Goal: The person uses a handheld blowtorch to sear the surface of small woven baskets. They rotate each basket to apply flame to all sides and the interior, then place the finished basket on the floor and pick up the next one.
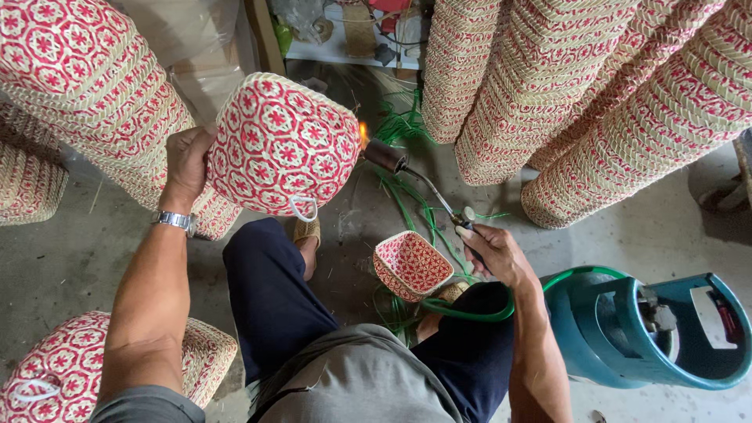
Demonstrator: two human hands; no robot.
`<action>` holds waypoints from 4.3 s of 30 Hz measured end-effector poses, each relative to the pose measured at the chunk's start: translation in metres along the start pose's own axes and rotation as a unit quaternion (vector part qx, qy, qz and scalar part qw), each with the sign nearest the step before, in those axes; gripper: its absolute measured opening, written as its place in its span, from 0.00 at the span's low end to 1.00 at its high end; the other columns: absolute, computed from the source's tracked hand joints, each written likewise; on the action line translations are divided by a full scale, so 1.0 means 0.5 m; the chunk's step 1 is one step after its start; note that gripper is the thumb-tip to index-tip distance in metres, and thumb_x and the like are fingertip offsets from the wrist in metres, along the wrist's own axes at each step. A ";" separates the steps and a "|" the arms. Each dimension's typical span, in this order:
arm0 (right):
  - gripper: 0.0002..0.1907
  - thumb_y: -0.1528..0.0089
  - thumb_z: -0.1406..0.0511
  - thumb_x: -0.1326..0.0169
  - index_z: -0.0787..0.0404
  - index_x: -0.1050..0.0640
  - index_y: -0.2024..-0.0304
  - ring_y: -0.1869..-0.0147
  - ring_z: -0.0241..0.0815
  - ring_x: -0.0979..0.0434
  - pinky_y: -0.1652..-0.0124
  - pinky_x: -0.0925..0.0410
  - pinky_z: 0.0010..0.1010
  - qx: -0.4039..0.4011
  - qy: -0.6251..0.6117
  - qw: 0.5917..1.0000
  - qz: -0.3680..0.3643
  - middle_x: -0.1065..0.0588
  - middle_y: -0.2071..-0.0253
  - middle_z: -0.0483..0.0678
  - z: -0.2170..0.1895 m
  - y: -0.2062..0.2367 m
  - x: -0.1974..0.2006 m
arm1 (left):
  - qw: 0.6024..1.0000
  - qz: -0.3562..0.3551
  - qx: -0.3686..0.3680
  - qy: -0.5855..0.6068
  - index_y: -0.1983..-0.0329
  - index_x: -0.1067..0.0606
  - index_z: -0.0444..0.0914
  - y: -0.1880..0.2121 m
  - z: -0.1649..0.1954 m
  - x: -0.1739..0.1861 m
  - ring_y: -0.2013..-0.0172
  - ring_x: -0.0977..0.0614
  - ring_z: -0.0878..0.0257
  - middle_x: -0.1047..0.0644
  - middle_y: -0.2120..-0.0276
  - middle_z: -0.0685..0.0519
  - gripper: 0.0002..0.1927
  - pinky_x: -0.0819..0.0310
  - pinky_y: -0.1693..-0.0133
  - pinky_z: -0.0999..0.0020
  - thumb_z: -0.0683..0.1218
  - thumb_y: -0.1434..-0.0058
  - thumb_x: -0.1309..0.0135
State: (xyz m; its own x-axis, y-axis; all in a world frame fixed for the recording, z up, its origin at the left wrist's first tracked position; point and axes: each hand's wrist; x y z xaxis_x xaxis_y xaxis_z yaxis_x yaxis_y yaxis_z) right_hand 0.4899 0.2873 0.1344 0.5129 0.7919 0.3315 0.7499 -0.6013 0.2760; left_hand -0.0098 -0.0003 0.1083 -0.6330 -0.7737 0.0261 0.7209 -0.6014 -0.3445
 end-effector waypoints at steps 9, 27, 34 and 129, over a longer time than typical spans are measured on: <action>0.23 0.33 0.53 0.47 0.64 0.23 0.74 0.83 0.30 0.36 0.83 0.41 0.26 0.026 0.064 0.998 0.003 0.30 0.81 0.42 -0.004 -0.037 0.022 | 0.991 -0.038 -0.040 -0.118 0.81 0.30 0.40 -0.011 0.024 0.009 0.77 0.40 0.73 0.34 0.82 0.63 0.26 0.50 0.71 0.70 0.53 0.27 0.42; 0.20 0.35 0.54 0.47 0.61 0.22 0.74 0.82 0.29 0.36 0.82 0.42 0.25 -0.032 0.093 0.994 -0.042 0.30 0.82 0.41 -0.034 -0.010 0.010 | 0.963 -0.085 -0.068 -0.247 0.75 0.24 0.35 -0.017 0.051 -0.014 0.77 0.36 0.74 0.31 0.83 0.60 0.25 0.46 0.75 0.70 0.57 0.28 0.42; 0.22 0.33 0.54 0.48 0.62 0.23 0.75 0.85 0.29 0.37 0.83 0.42 0.25 0.019 0.059 0.995 -0.080 0.30 0.84 0.42 -0.033 -0.025 0.028 | 0.939 -0.096 -0.083 -0.320 0.74 0.23 0.34 -0.011 0.078 -0.025 0.80 0.35 0.72 0.32 0.85 0.56 0.25 0.46 0.77 0.67 0.58 0.31 0.41; 0.25 0.32 0.53 0.46 0.64 0.23 0.76 0.84 0.36 0.30 0.80 0.36 0.34 0.161 0.257 0.949 0.090 0.29 0.85 0.47 -0.136 -0.088 0.022 | 0.631 -0.196 -0.391 -0.641 0.58 0.23 0.42 0.119 0.049 -0.161 0.63 0.20 0.64 0.23 0.68 0.58 0.08 0.28 0.59 0.67 0.43 0.39 0.48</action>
State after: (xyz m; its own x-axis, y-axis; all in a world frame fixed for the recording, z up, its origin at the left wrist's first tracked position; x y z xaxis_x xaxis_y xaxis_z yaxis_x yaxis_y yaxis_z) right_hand 0.4339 0.3151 0.1874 0.4343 0.4732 0.7665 0.8010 -0.5921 -0.0883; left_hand 0.0911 0.0212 0.1087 0.3905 -0.4232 0.8176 -0.0976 -0.9021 -0.4203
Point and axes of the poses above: each hand's wrist, its own y-axis away from the middle knuckle, its own x-axis out of the back of the hand, z = x × y
